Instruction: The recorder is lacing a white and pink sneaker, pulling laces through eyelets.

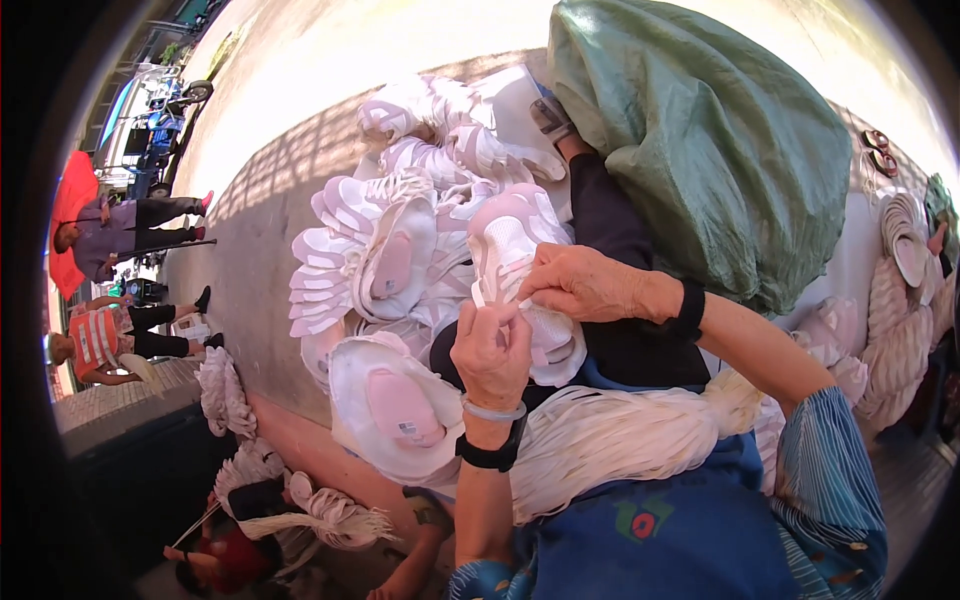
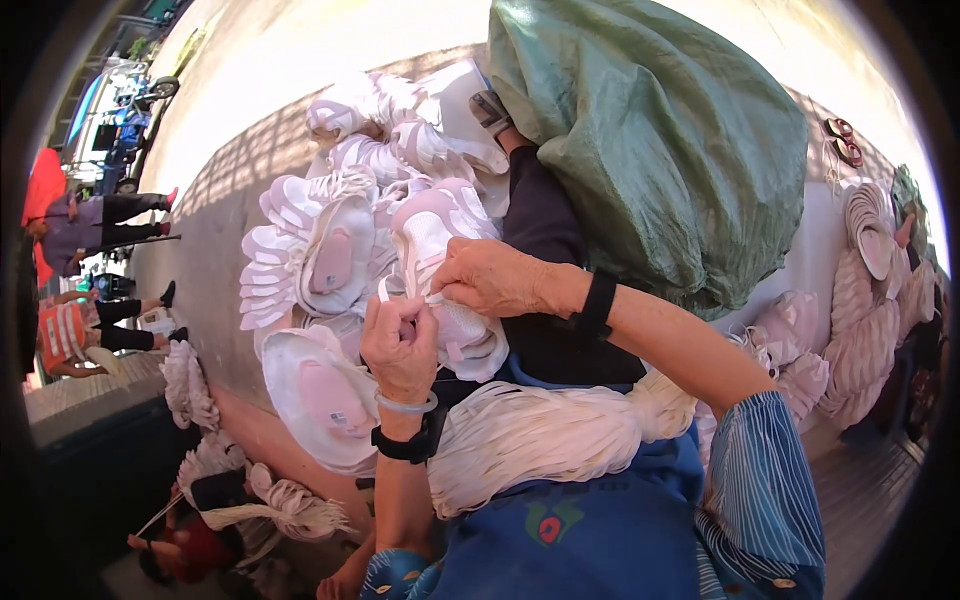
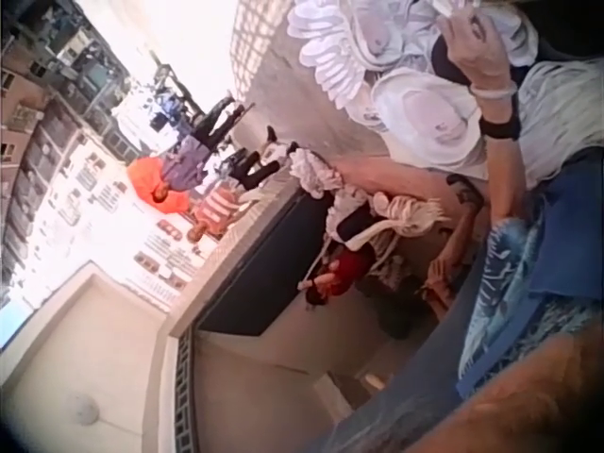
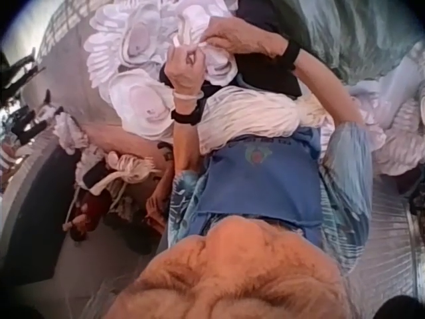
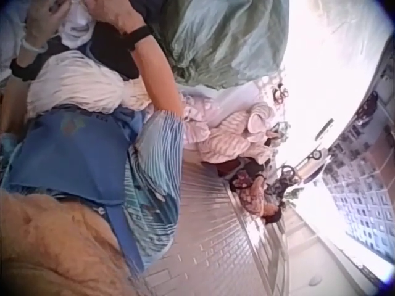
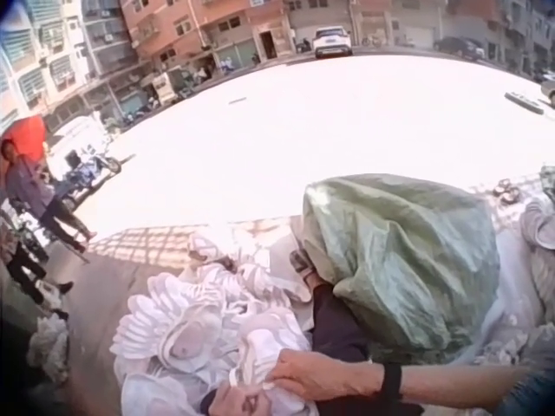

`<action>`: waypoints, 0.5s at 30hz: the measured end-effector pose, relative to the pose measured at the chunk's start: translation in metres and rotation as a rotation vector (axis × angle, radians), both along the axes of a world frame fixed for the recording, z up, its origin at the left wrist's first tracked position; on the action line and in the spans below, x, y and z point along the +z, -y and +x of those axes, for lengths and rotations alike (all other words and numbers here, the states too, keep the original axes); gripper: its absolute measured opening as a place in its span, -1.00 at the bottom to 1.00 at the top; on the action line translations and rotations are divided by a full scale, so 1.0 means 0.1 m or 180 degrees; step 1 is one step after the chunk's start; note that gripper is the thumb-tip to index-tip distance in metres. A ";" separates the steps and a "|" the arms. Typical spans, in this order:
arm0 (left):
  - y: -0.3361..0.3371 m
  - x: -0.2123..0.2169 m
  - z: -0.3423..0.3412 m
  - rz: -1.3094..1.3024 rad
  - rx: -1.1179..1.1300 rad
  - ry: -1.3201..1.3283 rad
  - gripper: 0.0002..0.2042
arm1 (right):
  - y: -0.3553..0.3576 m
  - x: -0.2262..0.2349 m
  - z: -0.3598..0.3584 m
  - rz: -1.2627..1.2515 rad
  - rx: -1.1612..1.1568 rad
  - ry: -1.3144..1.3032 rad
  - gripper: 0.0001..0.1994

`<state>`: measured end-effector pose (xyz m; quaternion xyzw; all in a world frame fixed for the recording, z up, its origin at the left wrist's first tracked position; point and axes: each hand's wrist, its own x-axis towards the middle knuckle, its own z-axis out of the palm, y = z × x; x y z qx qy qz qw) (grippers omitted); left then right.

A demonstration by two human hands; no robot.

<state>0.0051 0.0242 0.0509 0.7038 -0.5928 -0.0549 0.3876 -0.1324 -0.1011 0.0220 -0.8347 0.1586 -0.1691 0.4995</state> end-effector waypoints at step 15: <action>-0.10 -0.07 0.14 0.1204 -0.0034 -0.0535 -0.83 | 0.12 0.05 -0.11 0.2563 0.0088 -0.0101 -0.82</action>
